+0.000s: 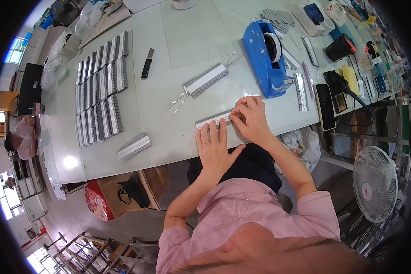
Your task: Assembling electronic components by placing them into a tray and securing them with tape.
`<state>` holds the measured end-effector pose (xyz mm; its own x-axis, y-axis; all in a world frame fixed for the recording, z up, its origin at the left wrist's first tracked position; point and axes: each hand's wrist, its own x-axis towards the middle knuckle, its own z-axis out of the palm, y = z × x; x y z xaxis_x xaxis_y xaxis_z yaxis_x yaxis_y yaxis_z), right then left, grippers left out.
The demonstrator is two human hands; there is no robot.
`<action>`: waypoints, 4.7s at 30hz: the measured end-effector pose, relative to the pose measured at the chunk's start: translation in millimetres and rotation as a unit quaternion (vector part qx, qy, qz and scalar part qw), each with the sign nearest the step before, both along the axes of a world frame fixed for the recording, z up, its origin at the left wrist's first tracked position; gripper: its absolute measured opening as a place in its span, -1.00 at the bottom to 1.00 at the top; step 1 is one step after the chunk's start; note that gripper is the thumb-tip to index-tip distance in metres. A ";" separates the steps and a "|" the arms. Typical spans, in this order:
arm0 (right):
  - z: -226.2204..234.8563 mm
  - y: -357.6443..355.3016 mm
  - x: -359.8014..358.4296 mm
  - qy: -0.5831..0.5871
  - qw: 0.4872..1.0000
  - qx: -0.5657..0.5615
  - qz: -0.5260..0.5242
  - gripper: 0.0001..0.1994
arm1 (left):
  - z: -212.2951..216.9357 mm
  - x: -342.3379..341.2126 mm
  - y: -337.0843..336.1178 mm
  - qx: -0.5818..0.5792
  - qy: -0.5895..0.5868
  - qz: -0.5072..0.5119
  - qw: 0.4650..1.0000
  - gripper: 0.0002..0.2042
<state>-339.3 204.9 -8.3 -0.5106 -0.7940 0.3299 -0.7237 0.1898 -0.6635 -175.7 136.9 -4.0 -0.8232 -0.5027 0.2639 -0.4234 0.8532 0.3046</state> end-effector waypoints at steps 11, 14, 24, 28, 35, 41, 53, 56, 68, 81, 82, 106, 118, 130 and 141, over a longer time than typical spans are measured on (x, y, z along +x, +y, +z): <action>19.2 4.7 14.9 0.161 0.983 0.020 -0.090 -0.67 | -1.2 0.0 -0.5 -0.013 0.004 -0.001 1.000 -0.09; 21.0 0.0 10.3 0.104 0.991 0.022 -0.082 -0.59 | -1.7 0.0 0.4 -0.015 0.008 0.000 1.000 -0.08; 16.8 -5.1 -13.0 0.102 0.983 0.049 -0.141 -0.59 | -2.7 8.8 -3.6 0.008 0.026 -0.002 1.000 -0.16; 26.5 -27.3 -24.1 0.137 0.991 0.000 0.000 -0.57 | -17.5 43.4 -11.9 -0.081 0.032 -0.036 0.996 -0.44; 16.0 -95.6 -71.0 0.212 0.960 0.026 0.181 -0.46 | -24.7 119.9 -56.4 -0.218 0.046 -0.068 0.973 -0.61; 28.5 -102.3 -74.2 0.153 0.963 0.044 0.216 -0.55 | 17.3 181.3 -173.1 -0.281 0.014 0.069 0.957 -0.64; 39.0 -45.6 -39.2 0.159 0.968 0.062 0.183 -0.50 | 15.2 102.6 -67.4 -0.171 0.104 -0.065 0.978 -0.59; 30.3 -14.0 -8.4 0.127 0.972 0.053 0.191 -0.46 | 8.5 57.3 -22.2 -0.039 0.096 -0.067 0.992 -0.52; 13.7 63.2 -20.1 0.175 0.984 0.013 -0.015 -0.71 | 7.0 13.6 6.5 0.027 0.005 -0.027 0.999 -0.34; 11.4 37.8 4.9 0.188 0.982 -0.004 0.027 -0.68 | 8.2 10.8 8.5 0.038 0.004 -0.030 0.999 -0.23; 12.5 36.9 4.3 0.191 0.981 -0.002 0.034 -0.69 | 6.9 10.0 9.5 0.041 0.000 -0.015 0.999 -0.23; 37.9 -30.0 24.9 0.107 0.987 0.075 0.089 -0.89 | -13.1 13.6 15.4 0.038 0.026 -0.008 0.999 -0.29; 12.2 -0.2 29.9 0.032 0.992 0.067 -0.101 -0.85 | -7.8 12.2 15.5 0.026 0.012 -0.019 0.999 -0.19; 11.6 2.3 26.7 0.036 0.990 0.073 -0.117 -0.79 | -2.0 5.5 17.3 0.029 -0.008 -0.003 1.000 -0.16; 100.7 47.5 -89.8 0.239 0.948 0.020 -0.212 -0.91 | 1.6 4.7 14.7 -0.005 -0.011 -0.005 1.000 -0.18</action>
